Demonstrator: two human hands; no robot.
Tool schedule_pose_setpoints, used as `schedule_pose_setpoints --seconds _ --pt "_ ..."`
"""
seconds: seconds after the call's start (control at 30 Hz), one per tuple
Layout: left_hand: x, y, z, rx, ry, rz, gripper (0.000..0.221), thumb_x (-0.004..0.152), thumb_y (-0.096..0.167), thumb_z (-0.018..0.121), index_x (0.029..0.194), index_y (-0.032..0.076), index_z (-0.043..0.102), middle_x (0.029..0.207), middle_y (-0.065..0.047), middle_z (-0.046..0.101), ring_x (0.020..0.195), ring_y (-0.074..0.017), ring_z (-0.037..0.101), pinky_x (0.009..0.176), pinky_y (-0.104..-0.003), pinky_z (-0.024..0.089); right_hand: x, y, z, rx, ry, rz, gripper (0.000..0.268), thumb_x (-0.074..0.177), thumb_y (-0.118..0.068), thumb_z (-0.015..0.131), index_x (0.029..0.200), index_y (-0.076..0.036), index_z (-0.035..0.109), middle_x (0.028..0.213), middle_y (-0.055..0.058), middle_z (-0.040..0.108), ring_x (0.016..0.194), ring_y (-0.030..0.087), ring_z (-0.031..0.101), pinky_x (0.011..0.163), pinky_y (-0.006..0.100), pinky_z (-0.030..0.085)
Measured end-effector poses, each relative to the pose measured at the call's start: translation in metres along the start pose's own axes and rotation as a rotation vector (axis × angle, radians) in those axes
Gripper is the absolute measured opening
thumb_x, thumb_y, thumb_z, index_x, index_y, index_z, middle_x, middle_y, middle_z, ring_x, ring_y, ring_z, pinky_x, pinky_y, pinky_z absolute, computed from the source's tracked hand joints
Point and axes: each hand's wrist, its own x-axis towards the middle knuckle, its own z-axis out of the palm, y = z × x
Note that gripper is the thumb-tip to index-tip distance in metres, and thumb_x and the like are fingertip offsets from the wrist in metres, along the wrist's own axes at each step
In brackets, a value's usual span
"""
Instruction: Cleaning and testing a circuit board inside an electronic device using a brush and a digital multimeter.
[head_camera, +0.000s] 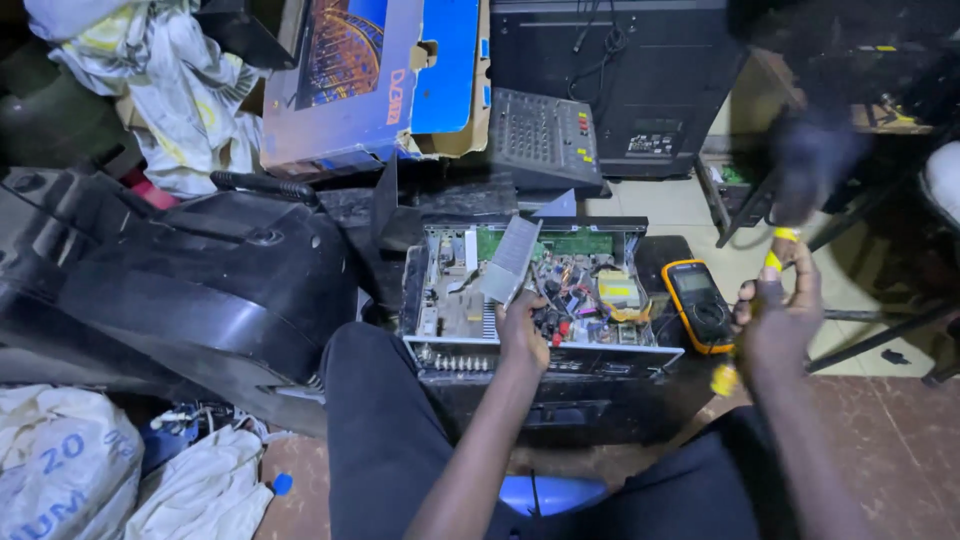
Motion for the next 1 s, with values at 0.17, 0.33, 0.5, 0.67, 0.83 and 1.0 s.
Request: schedule_pose_setpoints --seconds 0.17,0.33,0.5,0.67,0.83,1.0 --pt "0.011 -0.002 0.008 -0.047 0.028 -0.037 0.104 0.063 -0.002 0.068 0.161 0.026 0.044 0.177 -0.004 0.04 0.168 -0.0262 0.026 0.135 -0.056 0.007 0.082 0.056 -0.042 -1.206 -0.588 -0.281 0.045 0.094 -0.033 0.067 0.138 -0.027 0.072 0.115 0.018 0.083 0.106 0.039 0.077 0.088 0.051 0.057" --pt "0.016 -0.002 0.002 -0.116 0.038 -0.038 0.086 0.056 -0.002 0.07 0.138 0.022 0.061 0.166 -0.002 0.055 0.159 -0.0283 0.038 0.133 -0.054 0.016 0.071 0.014 -0.01 -0.234 -0.226 -0.342 0.053 0.112 -0.015 0.06 0.165 -0.01 0.06 0.078 -0.001 0.054 0.055 0.007 0.043 0.047 0.027 0.039" --pt "-0.008 0.012 0.005 -0.051 0.042 -0.08 0.096 0.067 -0.003 0.069 0.157 0.022 0.05 0.182 -0.007 0.028 0.171 -0.0277 0.014 0.137 -0.06 0.002 0.116 0.025 -0.028 -1.762 -0.785 -0.492 0.067 0.09 -0.029 0.057 0.151 -0.058 0.056 0.128 -0.005 0.079 0.107 0.029 0.081 0.087 0.049 0.066" --pt "-0.022 0.018 0.01 -0.036 0.066 -0.11 0.107 0.071 -0.005 0.067 0.168 0.024 0.033 0.183 -0.01 0.024 0.171 -0.0293 0.016 0.138 -0.057 0.006 0.148 0.094 -0.054 -1.045 -0.387 -0.638 0.032 0.106 -0.029 0.065 0.131 -0.014 0.078 0.124 0.012 0.079 0.112 0.033 0.074 0.089 0.047 0.058" --pt "-0.006 0.009 0.007 -0.034 0.075 -0.134 0.128 0.071 -0.008 0.067 0.177 0.028 0.004 0.185 -0.012 0.012 0.172 -0.0305 0.012 0.138 -0.057 0.004 0.141 0.084 -0.042 -1.219 -0.477 -0.769 0.047 0.087 -0.013 0.064 0.13 -0.026 0.081 0.133 0.003 0.081 0.116 0.036 0.076 0.091 0.049 0.06" --pt "0.013 -0.002 0.002 -0.187 0.023 0.021 0.074 0.062 -0.006 0.064 0.133 0.013 0.058 0.132 -0.013 0.07 0.123 -0.0325 0.06 0.102 -0.045 0.047 0.108 0.041 0.004 -1.673 -0.81 -0.517 0.052 0.093 -0.06 0.06 0.144 -0.059 0.064 0.134 -0.007 0.078 0.122 0.025 0.076 0.089 0.044 0.062"
